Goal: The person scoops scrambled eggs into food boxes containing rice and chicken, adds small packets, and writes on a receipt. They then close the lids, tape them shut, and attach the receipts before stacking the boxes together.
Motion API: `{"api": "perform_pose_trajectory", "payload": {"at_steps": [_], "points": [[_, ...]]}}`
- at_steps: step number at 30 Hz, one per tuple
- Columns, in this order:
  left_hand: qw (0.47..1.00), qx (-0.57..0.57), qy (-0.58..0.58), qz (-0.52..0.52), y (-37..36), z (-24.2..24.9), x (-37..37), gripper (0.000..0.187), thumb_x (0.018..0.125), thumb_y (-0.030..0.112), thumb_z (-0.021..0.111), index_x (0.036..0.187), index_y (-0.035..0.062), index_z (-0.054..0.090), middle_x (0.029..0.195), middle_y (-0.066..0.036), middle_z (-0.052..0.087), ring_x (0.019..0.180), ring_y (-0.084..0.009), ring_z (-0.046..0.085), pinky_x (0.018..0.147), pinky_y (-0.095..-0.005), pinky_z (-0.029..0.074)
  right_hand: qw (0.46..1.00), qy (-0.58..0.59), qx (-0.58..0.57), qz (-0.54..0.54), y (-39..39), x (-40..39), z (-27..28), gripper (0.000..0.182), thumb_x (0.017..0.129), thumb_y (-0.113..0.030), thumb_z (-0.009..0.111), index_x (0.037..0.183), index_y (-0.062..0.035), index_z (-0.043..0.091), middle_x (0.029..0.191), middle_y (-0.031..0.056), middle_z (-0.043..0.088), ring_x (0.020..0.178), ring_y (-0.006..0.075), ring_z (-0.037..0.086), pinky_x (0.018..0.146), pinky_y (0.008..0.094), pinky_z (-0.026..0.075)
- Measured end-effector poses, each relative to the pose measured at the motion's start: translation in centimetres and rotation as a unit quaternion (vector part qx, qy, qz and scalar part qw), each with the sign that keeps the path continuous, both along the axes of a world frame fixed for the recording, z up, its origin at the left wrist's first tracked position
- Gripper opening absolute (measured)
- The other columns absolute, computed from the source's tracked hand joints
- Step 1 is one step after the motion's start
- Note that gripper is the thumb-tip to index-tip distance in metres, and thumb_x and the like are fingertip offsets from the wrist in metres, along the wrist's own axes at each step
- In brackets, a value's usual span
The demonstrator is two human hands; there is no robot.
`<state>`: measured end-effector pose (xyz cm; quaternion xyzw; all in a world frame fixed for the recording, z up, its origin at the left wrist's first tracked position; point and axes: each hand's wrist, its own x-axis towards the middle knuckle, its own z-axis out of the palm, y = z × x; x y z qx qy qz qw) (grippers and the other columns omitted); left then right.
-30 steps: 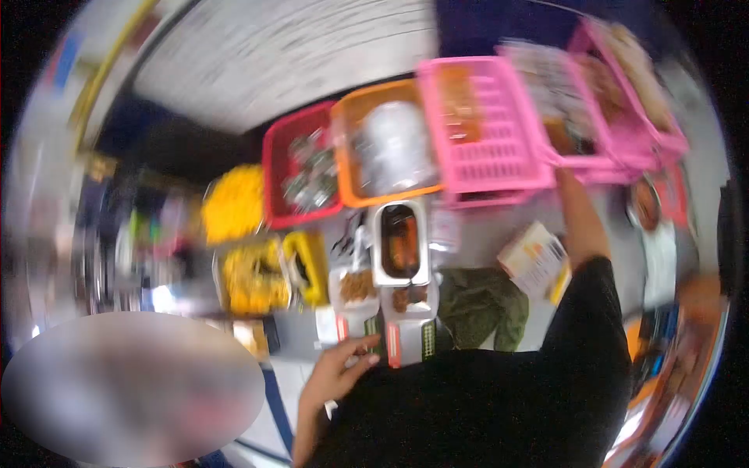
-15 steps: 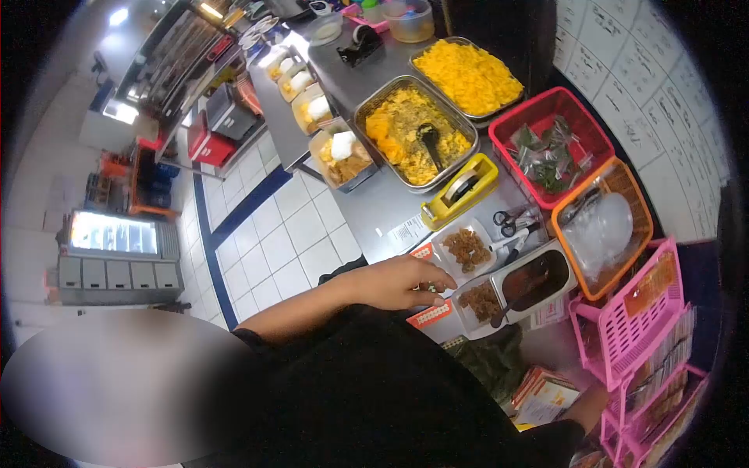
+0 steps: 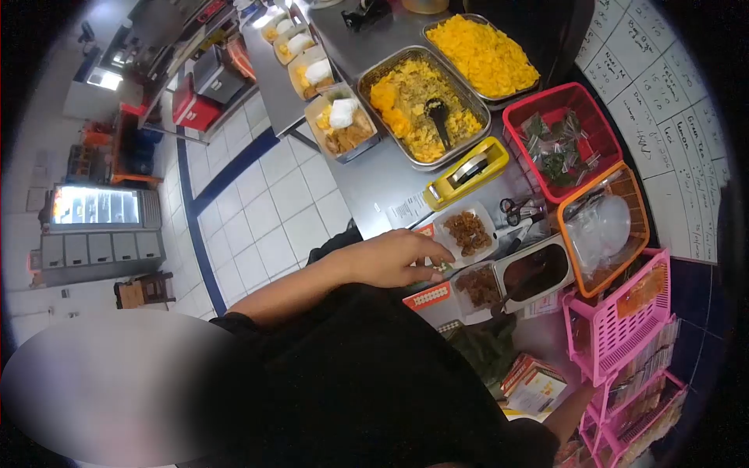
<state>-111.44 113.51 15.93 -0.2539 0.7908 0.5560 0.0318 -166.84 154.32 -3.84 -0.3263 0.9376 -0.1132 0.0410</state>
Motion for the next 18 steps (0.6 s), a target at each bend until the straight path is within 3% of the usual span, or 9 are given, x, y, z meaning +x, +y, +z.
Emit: {"api": "perform_pose_trajectory", "payload": {"at_steps": [7,9,10,12,13,15,17,18], "points": [[0.998,-0.021,0.055,-0.028,0.7,-2.4,2.8,0.035,0.093,0.022,0.067,0.123,0.0044,0.064,0.109,-0.016,0.069,0.097,-0.0306,0.066,0.086,-0.0402,0.052,0.999,0.017,-0.03,-0.001,8.1,5.9,5.9,0.05,0.082,-0.033,0.067,0.111,0.008,0.065,0.097,0.0261,0.07,0.085,0.0376,0.069,0.078,0.0485,0.053],[0.997,-0.008,0.061,-0.038,0.5,-2.0,3.3,0.035,0.094,0.023,0.066,0.123,0.0042,0.064,0.109,-0.016,0.069,0.098,-0.0302,0.066,0.086,-0.0403,0.051,0.988,0.066,-0.134,0.035,10.1,6.8,7.4,0.05,0.091,-0.033,0.063,0.122,0.0067,0.06,0.106,0.0248,0.07,0.093,0.0343,0.069,0.081,0.045,0.055],[0.997,0.0,0.062,-0.049,0.2,-1.6,3.4,0.035,0.095,0.024,0.065,0.123,0.004,0.064,0.108,-0.016,0.069,0.098,-0.0299,0.066,0.086,-0.0404,0.051,0.988,0.07,-0.131,0.032,11.3,7.5,8.1,0.05,0.091,-0.033,0.063,0.122,0.0067,0.06,0.106,0.0248,0.07,0.093,0.0343,0.069,0.081,0.045,0.055],[0.996,0.02,0.053,-0.064,-0.6,-0.3,3.7,0.035,0.095,0.025,0.064,0.123,0.0039,0.064,0.109,-0.016,0.069,0.099,-0.0301,0.065,0.087,-0.0413,0.05,0.97,0.159,-0.163,-0.083,8.7,12.7,12.5,0.046,0.099,-0.029,0.056,0.128,0.0064,0.056,0.118,0.0225,0.067,0.106,0.0309,0.066,0.088,0.0419,0.054],[0.996,0.04,0.039,-0.077,-1.0,0.0,4.0,0.036,0.096,0.026,0.064,0.124,0.0038,0.064,0.109,-0.017,0.068,0.1,-0.0303,0.065,0.088,-0.0421,0.05,0.963,0.062,-0.259,-0.043,10.1,12.1,12.3,0.044,0.104,-0.026,0.048,0.13,0.0082,0.055,0.124,0.0217,0.064,0.113,0.0312,0.063,0.092,0.0416,0.054],[0.992,0.041,0.084,-0.087,-1.4,-1.2,3.8,0.037,0.096,0.027,0.063,0.125,0.0041,0.063,0.112,-0.018,0.067,0.103,-0.032,0.064,0.09,-0.0425,0.049,0.963,0.041,-0.265,-0.007,4.4,17.8,16.8,0.046,0.103,-0.027,0.048,0.13,0.0092,0.055,0.123,0.0219,0.064,0.111,0.0312,0.064,0.09,0.0411,0.054],[0.984,0.043,0.131,-0.114,-1.8,-1.5,2.9,0.038,0.097,0.027,0.062,0.127,0.0044,0.062,0.115,-0.019,0.066,0.106,-0.0337,0.063,0.092,-0.0429,0.048,0.949,-0.028,-0.31,0.046,-6.2,26.9,22.0,0.048,0.102,-0.029,0.05,0.13,0.01,0.056,0.12,0.0218,0.066,0.107,0.0296,0.065,0.089,0.0394,0.054],[0.979,0.026,0.19,-0.065,-1.7,-1.0,2.5,0.037,0.097,0.027,0.062,0.127,0.0044,0.062,0.119,-0.02,0.065,0.109,-0.0335,0.063,0.094,-0.0425,0.048,0.933,-0.076,-0.345,0.064,-12.1,31.4,23.2,0.049,0.1,-0.029,0.051,0.13,0.0098,0.056,0.119,0.0217,0.066,0.105,0.028,0.065,0.09,0.0382,0.053]]}}
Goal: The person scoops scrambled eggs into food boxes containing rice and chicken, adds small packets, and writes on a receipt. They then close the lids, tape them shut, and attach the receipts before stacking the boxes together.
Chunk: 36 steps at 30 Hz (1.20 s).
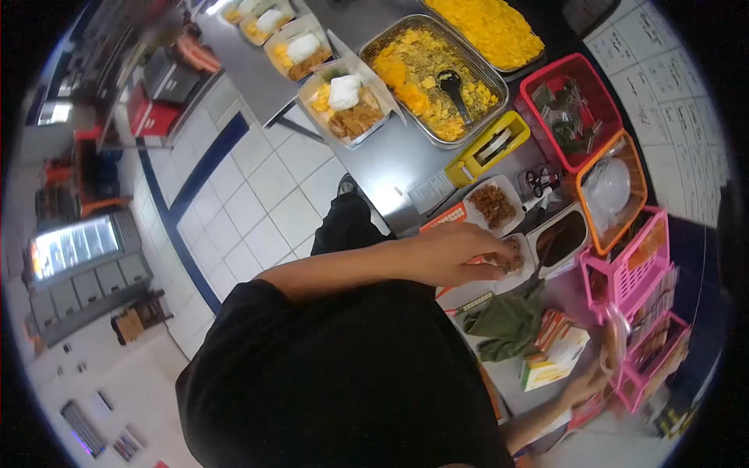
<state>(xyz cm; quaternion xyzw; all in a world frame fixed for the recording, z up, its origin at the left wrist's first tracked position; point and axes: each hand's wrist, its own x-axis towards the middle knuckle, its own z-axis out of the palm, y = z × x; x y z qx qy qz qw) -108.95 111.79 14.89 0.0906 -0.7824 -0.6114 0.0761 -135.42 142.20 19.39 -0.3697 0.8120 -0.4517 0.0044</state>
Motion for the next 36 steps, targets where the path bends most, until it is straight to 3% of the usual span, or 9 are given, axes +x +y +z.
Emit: {"api": "perform_pose_trajectory", "payload": {"at_steps": [4,6,8,14,18,26,28,30,36], "points": [[0.98,0.091,0.144,0.104,-1.2,-0.7,0.5,0.046,0.1,0.038,0.056,0.129,0.003,0.06,0.129,-0.025,0.06,0.12,-0.0351,0.059,0.1,-0.0403,0.046,0.984,0.002,0.172,0.038,-9.6,11.8,-5.8,0.039,0.096,-0.025,0.063,0.125,0.0006,0.06,0.11,0.0145,0.069,0.105,0.022,0.063,0.089,0.0339,0.05],[0.982,0.128,0.133,0.03,-5.2,-1.3,3.4,0.046,0.102,0.038,0.053,0.129,0.0006,0.059,0.125,-0.026,0.061,0.117,-0.0277,0.061,0.099,-0.0355,0.046,0.916,-0.395,-0.067,-0.004,-18.7,19.9,-6.6,0.026,0.095,-0.016,0.065,0.114,0.0005,0.061,0.106,0.0105,0.067,0.103,0.0198,0.062,0.09,0.0319,0.049],[0.933,0.305,-0.19,0.035,-10.4,0.3,7.7,0.046,0.105,0.037,0.047,0.131,-0.0001,0.058,0.124,-0.022,0.062,0.115,-0.0204,0.059,0.101,-0.0312,0.044,0.838,-0.53,-0.13,0.033,-23.1,24.2,-9.1,0.018,0.096,-0.01,0.064,0.11,-0.0006,0.058,0.105,0.0072,0.064,0.098,0.0156,0.061,0.089,0.0292,0.048],[0.942,0.246,-0.016,0.227,-18.6,-3.8,16.8,0.043,0.108,0.034,0.04,0.118,0.0008,0.065,0.103,-0.005,0.069,0.095,-0.0164,0.064,0.085,-0.0308,0.05,0.821,-0.541,-0.183,-0.015,-32.7,33.2,-14.3,0.023,0.096,-0.011,0.065,0.116,-0.0035,0.056,0.103,0.0036,0.063,0.091,0.0084,0.057,0.081,0.0227,0.045],[0.973,0.04,-0.081,0.214,-25.2,-6.5,19.4,0.025,0.103,0.019,0.053,0.112,0.0004,0.067,0.1,-0.013,0.071,0.093,-0.0234,0.068,0.084,-0.0347,0.051,0.897,-0.418,-0.136,-0.044,-33.6,34.4,-14.6,0.023,0.099,-0.008,0.055,0.12,0.0015,0.05,0.108,0.0155,0.067,0.087,0.0226,0.069,0.079,0.0371,0.057],[0.932,-0.247,0.083,0.252,-31.0,-6.5,19.3,0.026,0.091,0.008,0.064,0.117,0.0022,0.065,0.1,-0.018,0.07,0.098,-0.0391,0.065,0.086,-0.0422,0.051,0.924,-0.363,-0.118,-0.015,-38.0,36.5,-10.7,0.022,0.096,-0.004,0.059,0.117,0.0023,0.061,0.102,0.0102,0.067,0.088,0.0174,0.067,0.079,0.0312,0.055],[0.953,-0.205,0.092,0.205,-29.4,-5.1,21.0,0.032,0.09,0.011,0.068,0.12,0.0026,0.062,0.099,-0.016,0.071,0.094,-0.0313,0.069,0.083,-0.0393,0.052,0.923,-0.372,-0.096,0.005,-39.5,36.9,-10.7,0.019,0.094,-0.001,0.06,0.112,0.0002,0.064,0.103,0.0086,0.068,0.09,0.0164,0.066,0.081,0.0294,0.054],[0.978,0.16,-0.052,0.126,-28.1,-4.0,21.9,0.026,0.091,0.015,0.071,0.113,0.002,0.066,0.094,-0.013,0.072,0.085,-0.0185,0.069,0.077,-0.0332,0.053,0.902,-0.422,0.0,0.09,-40.9,37.4,-10.2,0.018,0.094,-0.001,0.061,0.112,-0.0012,0.066,0.103,0.0066,0.069,0.092,0.0143,0.065,0.083,0.0282,0.052],[0.972,0.076,-0.092,0.204,-29.8,-4.5,23.8,0.015,0.088,0.013,0.076,0.088,0.0003,0.068,0.08,-0.007,0.071,0.074,-0.008,0.062,0.066,-0.0262,0.05,0.861,-0.5,-0.088,0.036,-45.3,39.7,-11.1,0.02,0.091,0.003,0.062,0.11,0.0016,0.066,0.104,0.0066,0.07,0.094,0.014,0.065,0.084,0.0278,0.051]]}}
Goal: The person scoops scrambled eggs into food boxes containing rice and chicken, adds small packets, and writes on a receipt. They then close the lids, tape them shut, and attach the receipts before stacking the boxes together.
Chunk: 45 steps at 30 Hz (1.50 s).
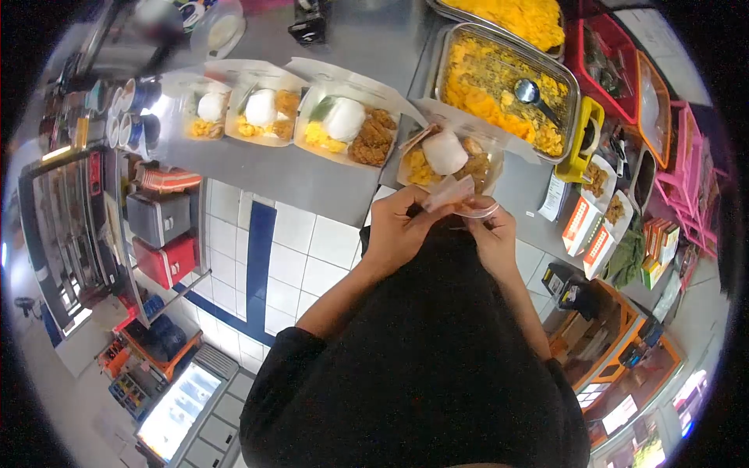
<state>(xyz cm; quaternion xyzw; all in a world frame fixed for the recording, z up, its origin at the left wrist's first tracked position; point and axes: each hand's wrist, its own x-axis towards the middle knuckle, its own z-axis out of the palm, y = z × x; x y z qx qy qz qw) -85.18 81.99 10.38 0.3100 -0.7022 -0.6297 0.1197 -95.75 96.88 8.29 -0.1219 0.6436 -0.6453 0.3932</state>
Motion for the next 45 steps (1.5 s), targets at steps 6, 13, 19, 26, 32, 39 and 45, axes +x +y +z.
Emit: {"api": "perform_pose_trajectory", "payload": {"at_steps": [6,13,19,26,32,39,45], "points": [[0.975,0.195,0.07,0.081,-0.6,-1.7,2.1,0.011,0.092,0.01,0.071,0.089,-0.0005,0.067,0.081,-0.002,0.068,0.075,-0.0077,0.06,0.067,-0.0242,0.049,0.998,0.06,-0.011,0.019,-1.0,1.0,-2.2,0.018,0.09,0.004,0.064,0.108,0.0022,0.066,0.103,0.0069,0.069,0.092,0.0133,0.064,0.083,0.0261,0.05],[0.964,0.119,0.122,0.205,-6.2,-1.3,2.1,0.016,0.101,0.007,0.055,0.109,-0.0022,0.064,0.1,-0.009,0.07,0.089,-0.0136,0.067,0.083,-0.0273,0.052,0.994,0.088,0.031,-0.063,0.2,0.4,-2.0,0.016,0.088,0.003,0.068,0.104,0.0012,0.068,0.098,0.0047,0.067,0.092,0.0118,0.063,0.083,0.0258,0.049],[0.932,-0.241,0.091,0.256,-14.0,-3.4,0.3,0.03,0.096,0.013,0.063,0.123,0.0025,0.062,0.117,-0.012,0.068,0.108,-0.0241,0.064,0.097,-0.0368,0.048,0.983,0.172,0.054,0.013,-2.4,-0.4,0.0,0.016,0.087,0.006,0.066,0.103,0.0008,0.064,0.104,0.0066,0.066,0.094,0.0124,0.063,0.086,0.026,0.049],[0.993,-0.029,0.107,-0.027,-8.1,-0.3,4.0,0.032,0.091,0.011,0.068,0.121,0.0025,0.061,0.113,-0.019,0.068,0.103,-0.0325,0.066,0.089,-0.0362,0.05,0.991,0.119,0.002,0.058,-7.6,0.4,0.5,0.015,0.09,0.001,0.065,0.106,0.0011,0.068,0.102,0.0075,0.07,0.092,0.0131,0.064,0.082,0.025,0.05],[0.96,-0.093,0.092,0.248,-16.8,-2.0,4.4,0.015,0.098,0.012,0.062,0.106,-0.0004,0.062,0.094,-0.008,0.067,0.082,-0.0095,0.059,0.075,-0.0289,0.05,0.996,-0.014,0.091,0.005,-10.0,0.5,2.3,0.019,0.096,-0.007,0.062,0.114,-0.0025,0.061,0.102,0.008,0.069,0.093,0.0153,0.067,0.081,0.0313,0.057],[0.906,-0.319,0.053,0.273,-22.4,-0.2,4.6,0.038,0.09,0.015,0.069,0.125,0.0038,0.06,0.112,-0.021,0.068,0.102,-0.0379,0.066,0.09,-0.0413,0.05,0.973,0.17,-0.034,0.155,-10.2,0.9,0.6,0.019,0.088,-0.003,0.07,0.106,-0.0026,0.066,0.13,0.017,0.058,0.123,0.0252,0.056,0.101,0.0385,0.047],[0.974,-0.151,0.157,-0.057,-14.5,0.7,6.0,0.032,0.085,0.011,0.073,0.116,0.0063,0.067,0.107,-0.017,0.07,0.096,-0.0302,0.068,0.082,-0.0369,0.053,0.978,0.141,-0.078,0.135,-14.2,2.2,3.0,0.03,0.082,0.001,0.074,0.111,-0.0026,0.068,0.141,0.0158,0.05,0.13,0.0254,0.049,0.108,0.0373,0.039]]}}
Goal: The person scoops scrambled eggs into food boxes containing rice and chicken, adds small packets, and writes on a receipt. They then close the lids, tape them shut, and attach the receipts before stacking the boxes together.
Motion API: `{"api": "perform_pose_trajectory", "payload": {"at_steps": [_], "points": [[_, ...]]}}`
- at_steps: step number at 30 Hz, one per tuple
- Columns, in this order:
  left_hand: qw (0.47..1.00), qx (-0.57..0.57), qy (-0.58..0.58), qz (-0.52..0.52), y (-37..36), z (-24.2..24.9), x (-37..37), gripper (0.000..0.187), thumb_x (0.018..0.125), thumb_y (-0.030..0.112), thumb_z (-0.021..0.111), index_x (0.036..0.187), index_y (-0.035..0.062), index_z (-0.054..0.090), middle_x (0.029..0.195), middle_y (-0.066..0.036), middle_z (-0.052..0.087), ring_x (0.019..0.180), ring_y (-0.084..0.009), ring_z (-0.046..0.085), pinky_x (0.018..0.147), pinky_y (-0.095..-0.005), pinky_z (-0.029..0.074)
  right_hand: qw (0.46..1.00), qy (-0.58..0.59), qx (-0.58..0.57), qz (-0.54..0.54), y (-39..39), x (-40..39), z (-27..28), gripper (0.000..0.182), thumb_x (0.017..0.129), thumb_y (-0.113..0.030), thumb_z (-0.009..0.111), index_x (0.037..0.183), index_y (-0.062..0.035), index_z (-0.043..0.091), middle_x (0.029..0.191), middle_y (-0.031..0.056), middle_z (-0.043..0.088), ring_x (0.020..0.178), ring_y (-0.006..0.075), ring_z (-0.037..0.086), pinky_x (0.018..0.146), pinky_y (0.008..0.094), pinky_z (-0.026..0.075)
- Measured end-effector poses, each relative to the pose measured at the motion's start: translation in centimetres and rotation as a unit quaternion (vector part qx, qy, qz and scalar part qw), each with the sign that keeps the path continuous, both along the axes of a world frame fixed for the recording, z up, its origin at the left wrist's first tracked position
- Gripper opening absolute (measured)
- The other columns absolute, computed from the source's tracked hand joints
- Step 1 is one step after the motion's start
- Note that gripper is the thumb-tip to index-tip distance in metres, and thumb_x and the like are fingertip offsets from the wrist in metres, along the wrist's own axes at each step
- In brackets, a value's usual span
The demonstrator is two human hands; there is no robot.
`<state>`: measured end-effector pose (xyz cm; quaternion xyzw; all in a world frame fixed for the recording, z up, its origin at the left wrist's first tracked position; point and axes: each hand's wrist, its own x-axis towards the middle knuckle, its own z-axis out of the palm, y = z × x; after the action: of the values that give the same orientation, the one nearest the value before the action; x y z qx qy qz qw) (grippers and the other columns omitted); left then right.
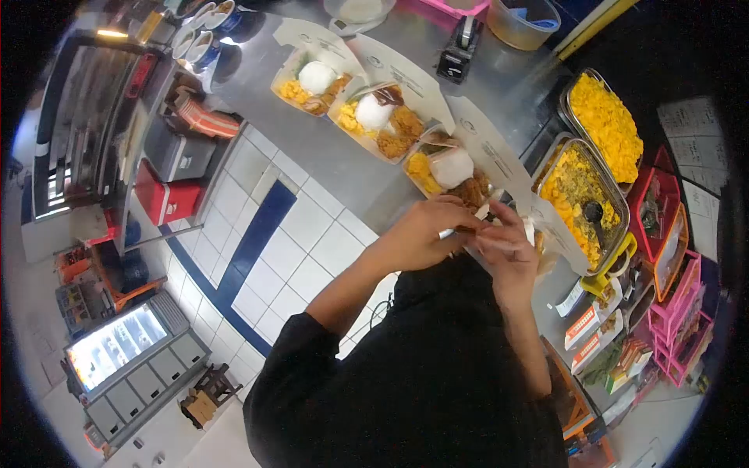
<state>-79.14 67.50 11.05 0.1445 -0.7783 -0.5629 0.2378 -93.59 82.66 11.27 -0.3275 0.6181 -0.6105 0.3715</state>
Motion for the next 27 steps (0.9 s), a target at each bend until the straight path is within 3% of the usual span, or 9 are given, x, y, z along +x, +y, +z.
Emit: {"api": "perform_pose_trajectory", "payload": {"at_steps": [5,8,9,10,11,13,17,23,27], "points": [[0.983,0.062,-0.002,0.171,-8.4,0.3,3.0,0.011,0.093,0.011,0.065,0.098,0.0033,0.07,0.088,-0.005,0.07,0.084,-0.0149,0.065,0.077,-0.0302,0.052,0.991,-0.12,0.004,-0.066,2.8,-1.2,1.4,0.023,0.086,-0.005,0.073,0.108,-0.0024,0.066,0.126,0.0116,0.061,0.108,0.0191,0.06,0.095,0.0347,0.048],[0.934,0.005,-0.078,0.348,-18.1,-1.3,5.7,0.025,0.096,0.012,0.057,0.114,-0.0055,0.062,0.098,-0.014,0.07,0.084,-0.0209,0.065,0.081,-0.0352,0.051,0.967,-0.117,0.223,-0.041,9.9,-3.1,-1.6,0.016,0.092,-0.015,0.07,0.1,-0.002,0.065,0.094,0.0089,0.068,0.077,0.0151,0.061,0.074,0.0319,0.051],[0.867,-0.18,-0.244,0.396,-23.6,-5.7,9.7,0.034,0.097,0.013,0.059,0.122,-0.0091,0.058,0.11,-0.019,0.068,0.093,-0.0229,0.065,0.088,-0.036,0.05,0.946,0.007,0.319,-0.063,11.6,-3.5,-2.7,0.021,0.093,-0.022,0.069,0.097,-0.0015,0.064,0.081,0.0084,0.065,0.068,0.0152,0.058,0.067,0.0325,0.049],[0.794,-0.326,-0.182,0.48,-24.7,-6.2,10.1,0.039,0.097,0.015,0.06,0.127,-0.0097,0.056,0.119,-0.021,0.066,0.102,-0.0236,0.062,0.092,-0.0355,0.048,0.899,0.127,0.411,-0.08,12.9,-4.1,-3.9,0.028,0.094,-0.029,0.068,0.093,-0.001,0.062,0.068,0.008,0.062,0.059,0.0154,0.055,0.059,0.0331,0.047],[0.849,-0.147,-0.04,0.507,-20.5,-1.7,6.6,0.043,0.096,0.017,0.061,0.129,-0.01,0.055,0.122,-0.019,0.064,0.108,-0.0233,0.06,0.093,-0.0344,0.048,0.891,0.151,0.394,-0.165,14.0,-4.3,-5.4,0.033,0.093,-0.033,0.068,0.093,-0.0009,0.061,0.066,0.0099,0.061,0.058,0.0162,0.055,0.058,0.0342,0.046],[0.901,-0.011,0.009,0.433,-12.1,3.8,1.8,0.036,0.096,0.016,0.062,0.123,-0.0077,0.061,0.115,-0.015,0.067,0.105,-0.0218,0.062,0.092,-0.0338,0.049,0.882,0.133,0.37,-0.259,15.0,-4.1,-7.6,0.037,0.092,-0.037,0.069,0.093,-0.0014,0.057,0.064,0.0119,0.059,0.058,0.0184,0.055,0.058,0.0362,0.045],[0.976,0.179,-0.128,0.002,-0.5,3.1,-1.8,0.017,0.097,0.015,0.062,0.105,0.0024,0.071,0.098,-0.008,0.071,0.086,-0.0142,0.064,0.077,-0.0292,0.05,0.861,0.144,0.38,-0.305,13.4,-5.0,-7.9,0.034,0.09,-0.03,0.069,0.099,-0.0028,0.05,0.069,0.0118,0.06,0.062,0.0213,0.059,0.06,0.0372,0.047],[0.94,0.074,-0.334,-0.01,10.4,-3.0,-6.5,0.022,0.095,0.019,0.067,0.103,-0.0007,0.069,0.08,-0.01,0.069,0.074,-0.0153,0.064,0.072,-0.0293,0.05,0.88,0.11,0.301,-0.352,18.2,-6.5,-11.7,0.028,0.086,-0.016,0.068,0.099,-0.0022,0.048,0.077,0.0113,0.062,0.065,0.0204,0.06,0.062,0.035,0.049],[0.98,0.045,-0.191,0.024,13.7,-2.6,-9.3,0.018,0.093,0.016,0.068,0.101,-0.0003,0.068,0.083,-0.012,0.069,0.074,-0.0188,0.065,0.071,-0.0317,0.051,0.882,0.052,0.305,-0.355,21.9,-6.5,-11.7,0.029,0.087,-0.018,0.07,0.1,-0.0019,0.049,0.077,0.0086,0.063,0.067,0.0165,0.06,0.063,0.0321,0.05]]}}
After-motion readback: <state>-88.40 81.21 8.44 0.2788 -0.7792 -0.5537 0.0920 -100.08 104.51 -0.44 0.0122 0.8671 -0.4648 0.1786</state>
